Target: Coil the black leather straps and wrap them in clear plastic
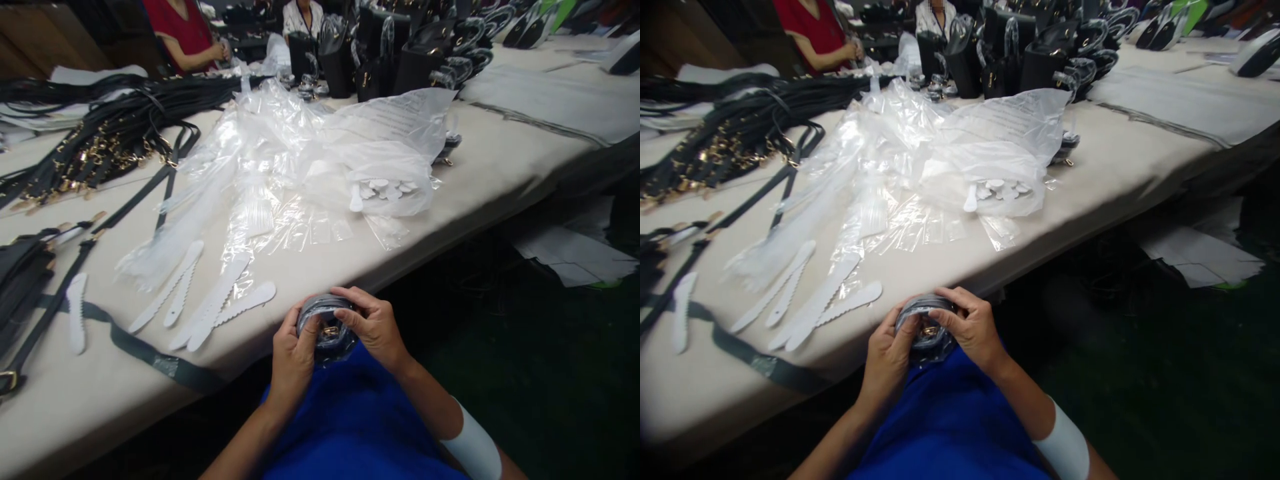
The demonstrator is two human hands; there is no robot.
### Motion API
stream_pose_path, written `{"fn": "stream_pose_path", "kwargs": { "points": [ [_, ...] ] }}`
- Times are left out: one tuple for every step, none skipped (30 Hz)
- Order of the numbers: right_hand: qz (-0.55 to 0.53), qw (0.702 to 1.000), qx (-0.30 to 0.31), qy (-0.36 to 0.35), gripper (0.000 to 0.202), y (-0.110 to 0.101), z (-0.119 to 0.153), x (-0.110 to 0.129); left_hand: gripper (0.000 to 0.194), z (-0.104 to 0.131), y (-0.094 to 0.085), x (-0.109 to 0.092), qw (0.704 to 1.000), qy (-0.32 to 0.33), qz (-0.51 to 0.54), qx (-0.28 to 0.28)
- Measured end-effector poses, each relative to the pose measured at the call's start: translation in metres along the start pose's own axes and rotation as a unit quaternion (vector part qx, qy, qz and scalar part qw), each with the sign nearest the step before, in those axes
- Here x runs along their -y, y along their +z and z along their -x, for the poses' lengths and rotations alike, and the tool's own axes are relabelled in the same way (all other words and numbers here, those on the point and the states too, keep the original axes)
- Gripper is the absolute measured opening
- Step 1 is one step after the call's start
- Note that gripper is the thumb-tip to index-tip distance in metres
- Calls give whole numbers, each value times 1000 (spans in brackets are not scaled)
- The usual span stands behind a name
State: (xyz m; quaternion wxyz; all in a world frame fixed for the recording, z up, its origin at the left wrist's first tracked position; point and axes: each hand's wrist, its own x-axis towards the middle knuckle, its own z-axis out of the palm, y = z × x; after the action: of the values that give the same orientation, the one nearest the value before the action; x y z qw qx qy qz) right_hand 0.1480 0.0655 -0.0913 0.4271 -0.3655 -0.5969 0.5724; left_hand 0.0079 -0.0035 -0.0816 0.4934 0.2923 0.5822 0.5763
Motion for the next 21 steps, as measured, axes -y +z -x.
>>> {"fn": "stream_pose_path", "kwargs": {
  "points": [
    [-30, 999, -7, 9, 33, 3, 1, -2, 43, 1, 1, 3, 1000, -5, 26, -7],
    [-51, 998, -11, 18, 32, 5, 1, -3, 44, 1, 1, 4, 999, -11, 52, -7],
    [-62, 998, -12, 25, 30, 7, 1, -4, 45, 1, 0, 5, 997, -19, 76, -3],
    [-65, 997, -13, 31, 29, 8, 1, -4, 46, 1, -1, 5, 995, -27, 97, 5],
    [-62, 997, -16, 33, 27, 10, 1, -3, 47, 1, -2, 3, 993, -35, 112, 16],
    [-56, 998, -17, 33, 25, 11, 0, -1, 48, 1, -4, 0, 991, -40, 121, 28],
    [-49, 998, -18, 30, 23, 13, 0, 1, 49, 2, -7, -4, 991, -44, 121, 38],
    [-39, 999, -18, 25, 22, 16, 0, 4, 50, 3, -9, -9, 992, -43, 113, 45],
    [-26, 999, -20, 18, 21, 18, 0, 7, 52, 4, -12, -14, 994, -34, 97, 46],
    [-8, 1000, -22, 9, 20, 21, -1, 10, 56, 5, -16, -20, 996, -17, 76, 43],
    [12, 1000, -26, -2, 21, 24, -3, 12, 59, 6, -19, -26, 998, 7, 52, 38],
    [30, 999, -28, -14, 21, 28, -5, 15, 63, 6, -24, -31, 998, 34, 30, 32],
    [46, 998, -26, -27, 22, 32, -8, 17, 65, 7, -29, -36, 998, 61, 11, 27],
    [57, 997, -19, -40, 23, 38, -12, 19, 65, 7, -35, -40, 996, 87, -7, 18],
    [61, 997, -7, -51, 23, 44, -15, 21, 62, 8, -42, -43, 994, 110, -26, 5],
    [60, 996, 11, -60, 23, 51, -18, 22, 58, 9, -49, -45, 990, 130, -47, -11],
    [56, 996, 30, -66, 23, 59, -21, 24, 53, 10, -56, -46, 986, 150, -72, -33],
    [50, 995, 49, -71, 22, 67, -22, 27, 48, 12, -63, -47, 979, 167, -99, -58],
    [43, 994, 67, -75, 21, 75, -23, 29, 43, 14, -70, -47, 973, 181, -121, -79],
    [35, 993, 85, -77, 20, 83, -23, 31, 39, 17, -77, -46, 967, 192, -135, -97],
    [27, 991, 103, -79, 19, 91, -24, 34, 35, 20, -83, -45, 963, 201, -139, -115]
  ]
}}
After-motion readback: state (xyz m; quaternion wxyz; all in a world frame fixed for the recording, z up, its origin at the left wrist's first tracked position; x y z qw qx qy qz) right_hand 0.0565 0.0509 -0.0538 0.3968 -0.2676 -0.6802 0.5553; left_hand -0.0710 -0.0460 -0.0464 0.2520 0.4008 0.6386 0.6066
